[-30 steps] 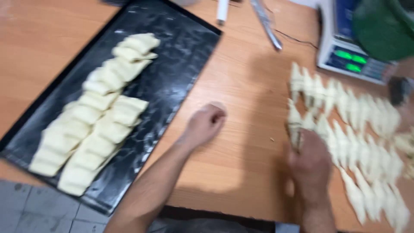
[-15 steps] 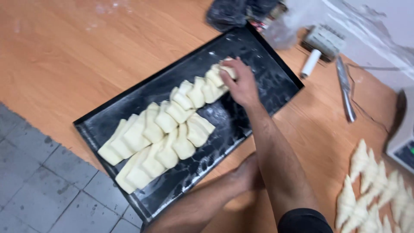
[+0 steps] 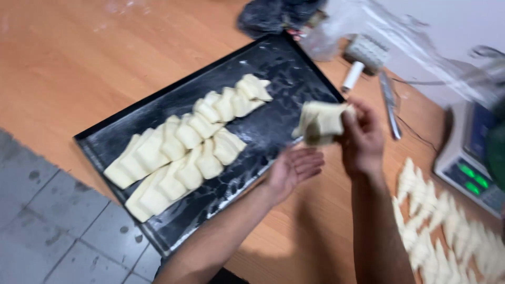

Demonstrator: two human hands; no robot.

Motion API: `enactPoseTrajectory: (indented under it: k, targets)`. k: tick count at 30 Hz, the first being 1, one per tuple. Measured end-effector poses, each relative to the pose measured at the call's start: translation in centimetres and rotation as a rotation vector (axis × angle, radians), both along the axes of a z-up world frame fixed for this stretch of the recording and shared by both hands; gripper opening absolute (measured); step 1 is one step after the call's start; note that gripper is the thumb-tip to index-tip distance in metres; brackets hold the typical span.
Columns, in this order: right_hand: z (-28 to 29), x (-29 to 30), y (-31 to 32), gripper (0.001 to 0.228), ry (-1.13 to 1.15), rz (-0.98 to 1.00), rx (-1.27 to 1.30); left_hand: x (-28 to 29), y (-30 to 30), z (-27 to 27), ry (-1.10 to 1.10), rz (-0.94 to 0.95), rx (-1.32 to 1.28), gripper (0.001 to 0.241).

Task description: Rolling pieces of dough into croissant shapes on a workbench.

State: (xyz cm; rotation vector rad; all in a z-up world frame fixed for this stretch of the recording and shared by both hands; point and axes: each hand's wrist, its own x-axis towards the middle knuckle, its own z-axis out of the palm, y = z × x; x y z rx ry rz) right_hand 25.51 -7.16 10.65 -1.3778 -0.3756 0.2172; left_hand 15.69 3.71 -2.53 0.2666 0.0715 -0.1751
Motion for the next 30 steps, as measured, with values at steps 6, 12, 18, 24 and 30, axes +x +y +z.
enactPoseTrajectory:
  k: [6, 12, 18, 24, 30]
  targets:
    - [-0.9, -12.1, -6.9, 0.027, -1.048, -0.340, -0.912, -6.9, -1.0, 3.8, 0.015, -0.154, -0.029, 0.087]
    - [1.5, -18.6, -7.8, 0.028, -1.017, -0.009, -1.081, -11.3, -5.0, 0.2, -0.164, -0.308, -0.007, 0.084]
    - [-7.3, -20.3, -14.2, 0.019, -0.026, -0.339, -0.162, -10.2, -8.3, 1.9, 0.305, -0.260, 0.438, 0.039]
    - [-12.0, -20.3, -23.0, 0.029, 0.276, -0.814, 0.445, -9.6, -6.3, 6.8, 0.413, -0.264, 0.551, 0.040]
    - [-9.3, -20.6, -18.8, 0.039, -0.095, 0.080, -0.312, -11.0, -7.5, 13.8, -0.257, -0.423, 1.405, 0.035]
